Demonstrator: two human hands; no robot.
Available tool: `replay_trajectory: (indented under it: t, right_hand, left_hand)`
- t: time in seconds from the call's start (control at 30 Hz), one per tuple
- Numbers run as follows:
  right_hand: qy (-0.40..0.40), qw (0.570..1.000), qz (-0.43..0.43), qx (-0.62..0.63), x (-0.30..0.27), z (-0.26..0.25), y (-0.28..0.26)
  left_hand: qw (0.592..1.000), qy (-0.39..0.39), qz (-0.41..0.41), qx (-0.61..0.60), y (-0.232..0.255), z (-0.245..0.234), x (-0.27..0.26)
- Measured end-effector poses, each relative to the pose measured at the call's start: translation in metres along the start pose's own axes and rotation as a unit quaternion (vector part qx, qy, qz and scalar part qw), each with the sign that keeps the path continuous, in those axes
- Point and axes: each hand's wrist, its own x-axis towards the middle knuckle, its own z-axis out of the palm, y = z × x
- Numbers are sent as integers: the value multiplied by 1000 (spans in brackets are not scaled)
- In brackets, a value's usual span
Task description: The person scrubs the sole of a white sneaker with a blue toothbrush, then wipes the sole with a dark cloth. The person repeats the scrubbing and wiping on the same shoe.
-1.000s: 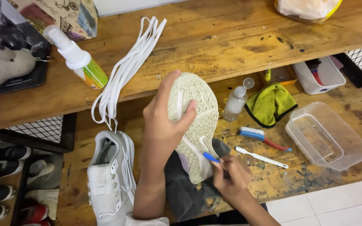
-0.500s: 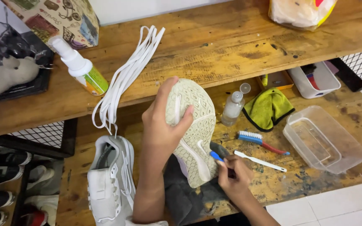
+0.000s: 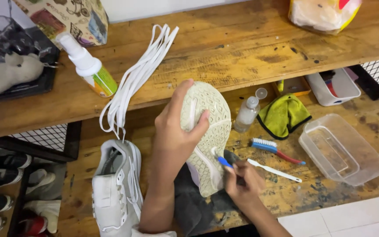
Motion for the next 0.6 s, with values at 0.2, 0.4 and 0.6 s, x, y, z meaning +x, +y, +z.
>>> replay_trajectory:
  t: [0.2, 0.4, 0.6]
  right_hand:
    - [22, 998, -65, 5, 20, 14, 9]
    - [-175, 982, 78, 3, 26, -35, 30]
    - [-174, 982, -65, -19, 106, -38, 36]
  left_hand:
    - [1000, -4, -13, -12, 3, -3, 1]
    - [999, -32, -22, -33, 3, -10, 2]
    - [999, -18, -19, -30, 2, -9, 2]
